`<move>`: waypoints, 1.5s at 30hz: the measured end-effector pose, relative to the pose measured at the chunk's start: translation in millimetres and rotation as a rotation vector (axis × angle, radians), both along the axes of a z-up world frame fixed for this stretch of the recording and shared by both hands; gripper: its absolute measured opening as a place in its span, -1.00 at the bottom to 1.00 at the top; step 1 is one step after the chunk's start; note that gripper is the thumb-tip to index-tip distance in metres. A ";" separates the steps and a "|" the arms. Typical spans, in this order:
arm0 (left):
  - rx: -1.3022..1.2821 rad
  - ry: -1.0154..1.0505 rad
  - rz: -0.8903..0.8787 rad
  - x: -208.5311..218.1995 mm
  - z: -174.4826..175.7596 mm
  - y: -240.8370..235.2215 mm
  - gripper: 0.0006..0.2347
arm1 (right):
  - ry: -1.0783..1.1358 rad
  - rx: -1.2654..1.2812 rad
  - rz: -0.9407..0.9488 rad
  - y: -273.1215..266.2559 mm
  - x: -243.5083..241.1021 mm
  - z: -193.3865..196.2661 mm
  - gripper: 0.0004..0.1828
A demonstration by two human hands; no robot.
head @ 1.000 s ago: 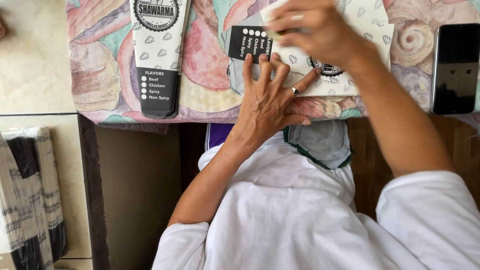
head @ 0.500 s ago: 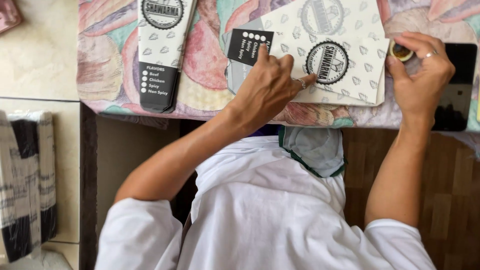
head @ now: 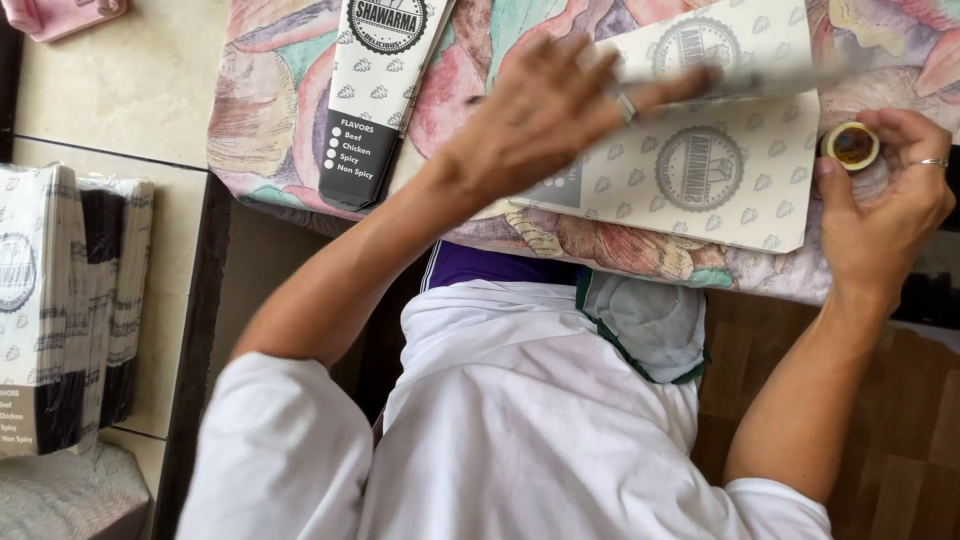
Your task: Folding paper food wrappers and securing the folds with adhesive tape.
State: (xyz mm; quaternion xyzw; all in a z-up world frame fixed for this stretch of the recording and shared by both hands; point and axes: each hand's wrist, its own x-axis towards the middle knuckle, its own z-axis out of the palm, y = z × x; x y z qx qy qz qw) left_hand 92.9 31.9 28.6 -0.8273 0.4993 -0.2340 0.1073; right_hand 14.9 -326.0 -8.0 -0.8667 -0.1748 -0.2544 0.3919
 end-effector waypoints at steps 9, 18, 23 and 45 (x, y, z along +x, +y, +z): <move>-0.869 0.238 0.847 -20.9 -12.8 137.8 -0.89 | 0.032 -0.103 -0.042 4.0 -3.3 1.9 -0.53; -0.587 0.501 1.071 -37.2 -32.1 143.7 -0.39 | 0.018 -0.150 -0.087 1.3 -5.7 0.1 -0.53; -0.764 0.467 1.015 -34.3 -32.8 144.4 -0.63 | -0.017 0.034 -0.138 4.8 -5.0 -0.5 -0.55; -0.776 0.916 0.403 -91.0 -1.6 59.8 -0.35 | 0.326 -0.370 -0.078 28.3 -74.9 43.4 -0.08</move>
